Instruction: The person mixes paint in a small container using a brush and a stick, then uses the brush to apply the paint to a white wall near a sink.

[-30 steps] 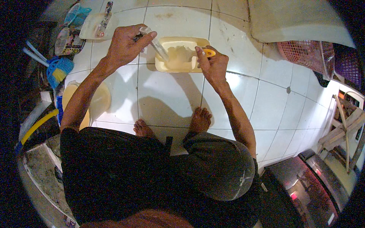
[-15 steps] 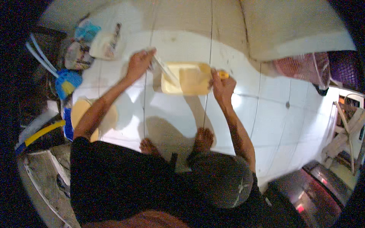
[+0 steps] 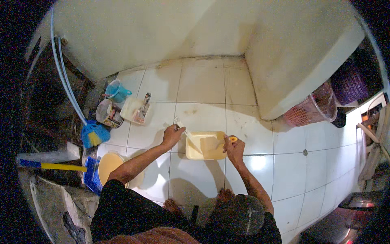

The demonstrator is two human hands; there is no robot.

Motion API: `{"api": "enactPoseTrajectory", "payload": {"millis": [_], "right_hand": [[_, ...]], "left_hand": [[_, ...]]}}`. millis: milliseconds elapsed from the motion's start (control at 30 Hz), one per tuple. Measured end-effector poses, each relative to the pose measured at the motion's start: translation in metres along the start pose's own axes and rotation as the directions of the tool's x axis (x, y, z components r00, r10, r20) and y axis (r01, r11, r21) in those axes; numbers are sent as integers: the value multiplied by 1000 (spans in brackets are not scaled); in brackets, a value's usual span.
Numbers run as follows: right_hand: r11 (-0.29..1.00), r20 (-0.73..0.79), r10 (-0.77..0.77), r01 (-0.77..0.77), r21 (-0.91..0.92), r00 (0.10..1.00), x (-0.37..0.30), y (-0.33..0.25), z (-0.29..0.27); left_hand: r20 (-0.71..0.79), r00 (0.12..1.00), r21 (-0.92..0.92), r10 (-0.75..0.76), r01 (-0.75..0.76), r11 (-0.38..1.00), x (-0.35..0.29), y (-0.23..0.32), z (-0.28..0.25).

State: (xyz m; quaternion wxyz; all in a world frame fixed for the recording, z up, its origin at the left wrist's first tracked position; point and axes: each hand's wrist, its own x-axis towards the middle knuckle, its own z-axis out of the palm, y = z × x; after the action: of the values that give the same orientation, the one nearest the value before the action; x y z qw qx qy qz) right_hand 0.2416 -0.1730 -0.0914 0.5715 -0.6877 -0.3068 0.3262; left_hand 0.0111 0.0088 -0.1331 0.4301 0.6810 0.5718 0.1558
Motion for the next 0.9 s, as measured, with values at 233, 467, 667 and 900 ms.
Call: {"api": "enactPoseTrajectory", "payload": {"millis": [233,467,667,900], "right_hand": [[999,-25,4,-3,46,1000,-4,6,-14],[999,-14,22,-22,24,1000,-3,4,-11],[999,-26,35,-36,-23,999,-3,-2,-15],[995,-26,58,-60,-82,998,-7,7,-16]], "left_hand": [[426,865,324,-267,130,937,-15,16,-7],[728,620,265,293,-649,713,-3,-48,15],[696,599,252,397,-721,646,-10,-38,15],[642,710,324,288,-592,738,-34,-42,27]]}}
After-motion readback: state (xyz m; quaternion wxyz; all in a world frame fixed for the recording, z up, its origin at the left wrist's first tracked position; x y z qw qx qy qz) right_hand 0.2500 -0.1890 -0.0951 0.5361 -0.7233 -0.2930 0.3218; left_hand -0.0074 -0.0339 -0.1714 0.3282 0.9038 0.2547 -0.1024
